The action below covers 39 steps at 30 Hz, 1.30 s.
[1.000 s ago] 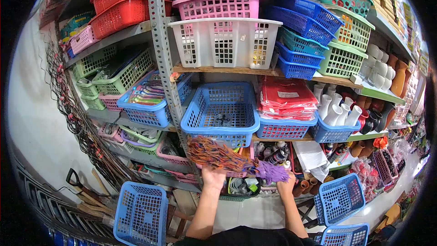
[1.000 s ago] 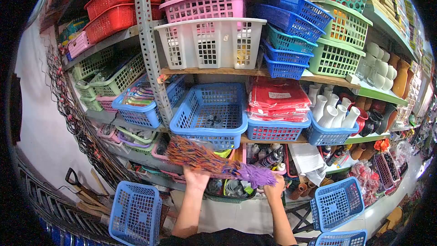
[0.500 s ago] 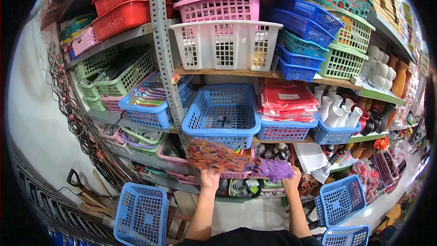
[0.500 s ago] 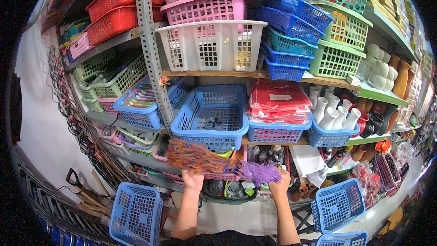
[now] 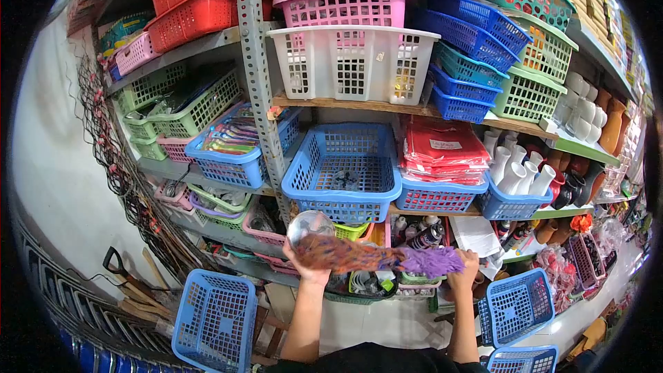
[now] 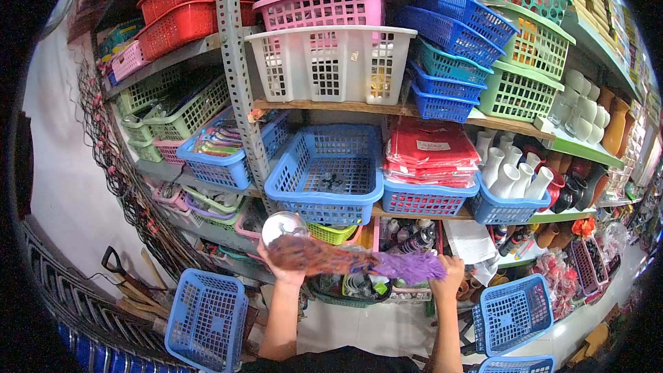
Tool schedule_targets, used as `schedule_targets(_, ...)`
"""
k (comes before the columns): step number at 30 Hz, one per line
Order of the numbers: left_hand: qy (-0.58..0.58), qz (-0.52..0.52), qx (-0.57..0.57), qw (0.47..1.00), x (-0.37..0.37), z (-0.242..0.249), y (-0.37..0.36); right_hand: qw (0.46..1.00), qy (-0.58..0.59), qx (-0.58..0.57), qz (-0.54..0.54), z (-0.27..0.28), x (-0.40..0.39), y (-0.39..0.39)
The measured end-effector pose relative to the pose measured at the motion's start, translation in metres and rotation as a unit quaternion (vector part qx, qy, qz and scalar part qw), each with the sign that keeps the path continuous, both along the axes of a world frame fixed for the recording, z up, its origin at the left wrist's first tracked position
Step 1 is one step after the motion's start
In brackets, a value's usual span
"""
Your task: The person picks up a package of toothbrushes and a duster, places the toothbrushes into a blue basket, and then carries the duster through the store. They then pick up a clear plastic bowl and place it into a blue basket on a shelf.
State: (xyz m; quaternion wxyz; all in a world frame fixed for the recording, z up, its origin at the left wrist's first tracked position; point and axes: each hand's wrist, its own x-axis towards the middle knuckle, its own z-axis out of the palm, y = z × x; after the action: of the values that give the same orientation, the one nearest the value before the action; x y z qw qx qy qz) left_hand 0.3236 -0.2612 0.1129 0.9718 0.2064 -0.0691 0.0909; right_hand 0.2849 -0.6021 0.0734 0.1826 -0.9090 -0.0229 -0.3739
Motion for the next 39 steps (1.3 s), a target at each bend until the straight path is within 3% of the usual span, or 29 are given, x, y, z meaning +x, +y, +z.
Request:
schedule_targets(2,0.025,-0.032,-0.025,0.999,0.001,0.004,-0.003,0.997,-0.032,-0.026,-0.070,0.006,0.000,-0.006)
schedule_targets(8,-0.002,-0.101,0.054,0.993,0.004,-0.015,-0.012,0.993,-0.062,-0.084,-0.062,0.030,0.004,-0.022)
schedule_targets(13,0.025,-0.104,0.016,0.994,0.002,-0.006,-0.016,0.984,-0.099,-0.089,-0.115,0.039,0.006,-0.042)
schedule_targets(15,0.049,-0.096,0.044,0.993,0.001,-0.004,-0.030,0.989,-0.079,-0.094,-0.078,0.035,0.006,-0.035)
schedule_targets(16,0.016,-0.116,0.010,0.993,0.018,-0.039,-0.026,0.993,-0.062,-0.097,-0.040,0.033,0.007,-0.033)
schedule_targets(17,0.040,-0.058,0.077,0.995,0.008,-0.032,-0.033,0.992,-0.062,-0.098,-0.041,0.031,0.005,-0.037)
schedule_targets(20,0.043,-0.087,0.059,0.994,0.002,0.000,-0.021,0.992,-0.074,-0.058,-0.088,0.027,0.004,-0.046)
schedule_targets(23,0.025,-0.105,0.066,0.992,0.001,-0.003,-0.026,0.983,-0.128,-0.068,-0.111,0.023,0.003,-0.028)
schedule_targets(25,0.045,-0.042,0.090,0.994,0.010,-0.022,-0.036,0.996,-0.033,-0.075,-0.024,0.019,0.005,-0.026)
schedule_targets(26,0.015,-0.076,0.028,0.997,0.017,-0.030,-0.032,0.996,-0.038,-0.073,-0.032,0.022,0.002,-0.026)
schedule_targets(28,0.021,-0.084,0.026,0.996,0.013,-0.019,-0.024,0.996,-0.043,-0.071,-0.040,0.025,-0.002,-0.030)
schedule_targets(30,0.032,-0.078,0.045,0.995,0.007,-0.003,-0.022,0.990,-0.037,-0.032,-0.131,0.024,-0.005,-0.038)
schedule_targets(33,0.037,-0.101,0.065,0.992,0.007,0.007,-0.030,0.996,-0.056,-0.033,-0.064,0.020,-0.008,-0.025)
schedule_targets(34,-0.005,-0.109,0.026,0.994,0.014,-0.010,-0.030,0.999,-0.003,-0.025,-0.031,0.014,-0.008,-0.028)
schedule_targets(35,0.040,-0.065,0.040,0.996,0.014,-0.028,-0.031,0.999,-0.002,-0.026,-0.034,0.007,-0.009,-0.031)
schedule_targets(39,0.034,-0.077,0.043,0.995,0.017,0.006,-0.029,0.994,0.056,0.016,-0.097,0.002,-0.026,-0.036)
